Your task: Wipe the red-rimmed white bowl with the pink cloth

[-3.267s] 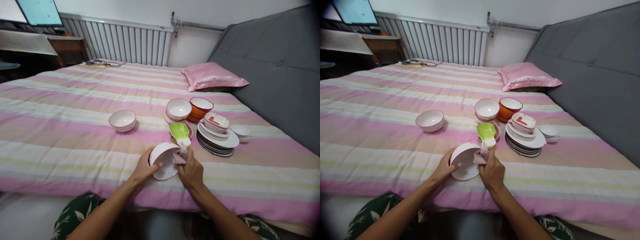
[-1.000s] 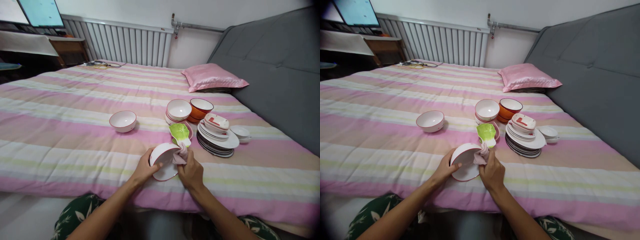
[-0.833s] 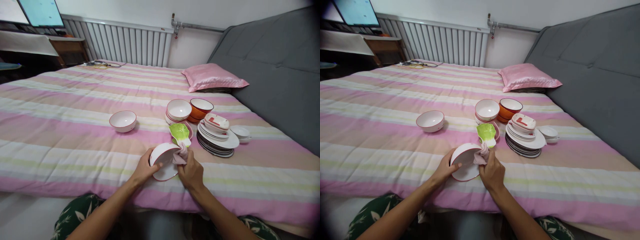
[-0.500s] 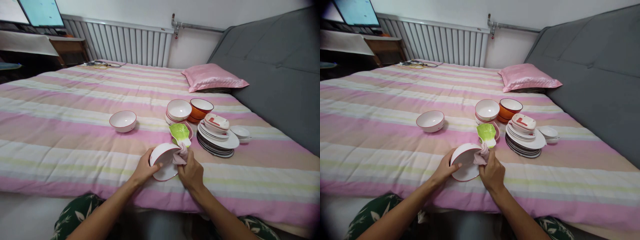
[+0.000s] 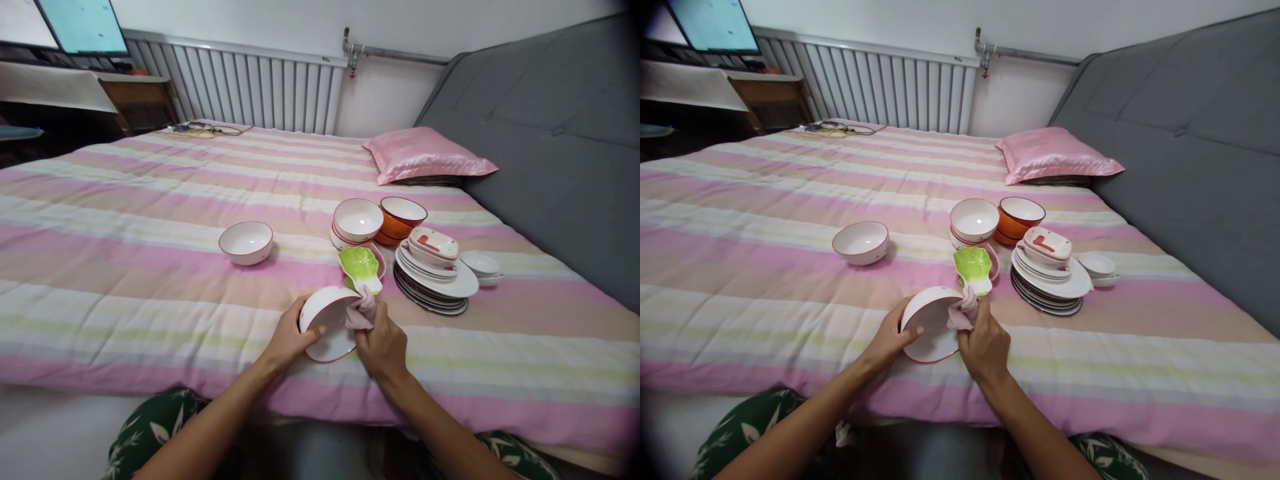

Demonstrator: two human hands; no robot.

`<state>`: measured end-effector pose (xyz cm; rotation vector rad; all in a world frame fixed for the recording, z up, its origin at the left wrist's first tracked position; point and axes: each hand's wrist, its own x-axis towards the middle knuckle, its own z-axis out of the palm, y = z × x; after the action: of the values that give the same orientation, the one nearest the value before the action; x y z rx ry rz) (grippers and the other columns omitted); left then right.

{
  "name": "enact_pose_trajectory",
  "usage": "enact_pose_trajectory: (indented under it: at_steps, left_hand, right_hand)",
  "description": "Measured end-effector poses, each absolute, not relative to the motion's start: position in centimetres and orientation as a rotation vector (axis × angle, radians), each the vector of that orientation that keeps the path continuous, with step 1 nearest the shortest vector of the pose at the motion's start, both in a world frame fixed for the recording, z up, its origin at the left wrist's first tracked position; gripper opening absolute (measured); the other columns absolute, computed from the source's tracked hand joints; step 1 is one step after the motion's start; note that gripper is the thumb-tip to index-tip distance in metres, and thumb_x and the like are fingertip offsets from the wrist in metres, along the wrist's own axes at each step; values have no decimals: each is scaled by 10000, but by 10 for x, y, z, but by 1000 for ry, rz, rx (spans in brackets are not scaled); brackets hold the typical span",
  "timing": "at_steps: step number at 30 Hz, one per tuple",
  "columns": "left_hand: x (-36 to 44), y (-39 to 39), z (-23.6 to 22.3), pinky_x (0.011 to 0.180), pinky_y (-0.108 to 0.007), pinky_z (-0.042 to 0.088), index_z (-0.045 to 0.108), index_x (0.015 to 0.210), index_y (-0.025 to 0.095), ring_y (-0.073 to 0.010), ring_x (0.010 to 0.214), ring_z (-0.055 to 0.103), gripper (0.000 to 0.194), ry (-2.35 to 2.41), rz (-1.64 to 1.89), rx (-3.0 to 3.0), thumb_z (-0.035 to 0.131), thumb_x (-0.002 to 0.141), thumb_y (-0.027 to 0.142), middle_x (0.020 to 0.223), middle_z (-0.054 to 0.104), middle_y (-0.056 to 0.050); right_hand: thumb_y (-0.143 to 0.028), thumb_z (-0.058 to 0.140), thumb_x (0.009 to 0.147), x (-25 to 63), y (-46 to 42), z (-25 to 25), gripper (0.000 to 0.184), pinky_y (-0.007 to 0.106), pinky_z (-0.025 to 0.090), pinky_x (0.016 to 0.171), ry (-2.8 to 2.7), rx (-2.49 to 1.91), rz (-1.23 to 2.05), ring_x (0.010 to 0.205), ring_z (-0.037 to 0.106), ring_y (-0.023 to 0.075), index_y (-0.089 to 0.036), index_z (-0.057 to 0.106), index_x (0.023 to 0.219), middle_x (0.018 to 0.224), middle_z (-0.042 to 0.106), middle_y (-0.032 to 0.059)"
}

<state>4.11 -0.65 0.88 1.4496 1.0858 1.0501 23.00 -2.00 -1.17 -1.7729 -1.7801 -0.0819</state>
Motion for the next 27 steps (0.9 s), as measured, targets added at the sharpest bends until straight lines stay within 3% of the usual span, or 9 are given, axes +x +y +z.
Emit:
enact_pose_trajectory:
  at_steps: [27]
  left_hand:
    - [42, -7, 8, 922, -377, 430, 494, 1219, 151, -295, 1112, 532, 589, 1087, 1040, 1441, 646, 691, 364, 1182, 598, -113]
  right_hand:
    - [-254, 421, 734, 231, -19, -13, 239, 280, 370, 489, -1782, -1737, -77, 573, 623, 248, -172, 467, 953, 672, 653, 58]
